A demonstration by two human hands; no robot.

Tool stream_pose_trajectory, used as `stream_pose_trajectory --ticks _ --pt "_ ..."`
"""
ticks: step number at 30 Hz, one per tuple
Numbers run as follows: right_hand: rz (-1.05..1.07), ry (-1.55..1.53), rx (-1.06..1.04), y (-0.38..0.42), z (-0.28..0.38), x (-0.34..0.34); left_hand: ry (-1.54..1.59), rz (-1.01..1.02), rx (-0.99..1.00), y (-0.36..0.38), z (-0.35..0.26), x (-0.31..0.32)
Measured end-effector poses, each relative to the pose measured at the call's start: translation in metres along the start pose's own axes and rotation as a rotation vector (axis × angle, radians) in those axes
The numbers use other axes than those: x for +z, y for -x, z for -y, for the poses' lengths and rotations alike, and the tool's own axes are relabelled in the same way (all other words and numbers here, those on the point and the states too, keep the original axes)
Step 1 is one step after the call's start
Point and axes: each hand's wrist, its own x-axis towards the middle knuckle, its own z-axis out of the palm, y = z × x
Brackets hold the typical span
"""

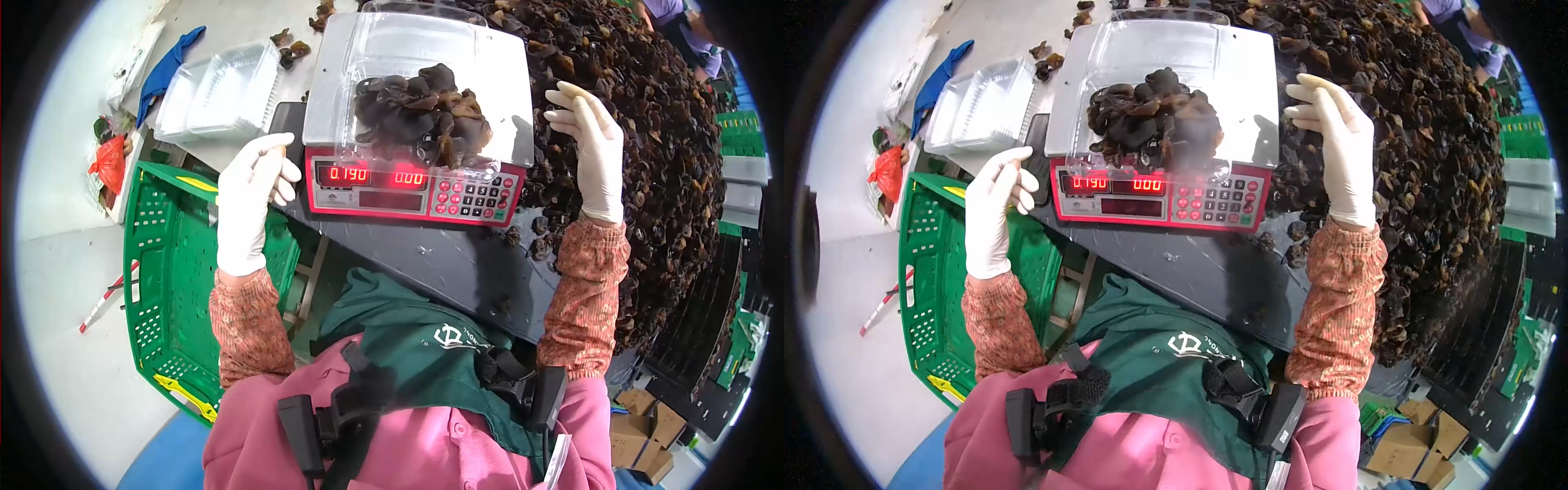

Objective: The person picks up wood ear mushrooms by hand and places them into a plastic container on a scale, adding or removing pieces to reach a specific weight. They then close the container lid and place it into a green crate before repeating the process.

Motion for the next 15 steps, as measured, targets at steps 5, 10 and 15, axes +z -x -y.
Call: stream_pose_trajectory --ticks 5,10,15 --pt "0.071 0.136 -0.057 0.004 0.014 0.022 -0.031 0.038 -0.006 0.001 -0.003 0.008" --pt "0.11 0.233 -0.281 0.013 0.023 0.053 -0.062 0.037 -0.007 0.0 -0.004 0.01" --pt "0.04 0.496 -0.801 0.001 0.026 0.094 -0.095 -0.031 0.081 0.0 -0.01 0.016"
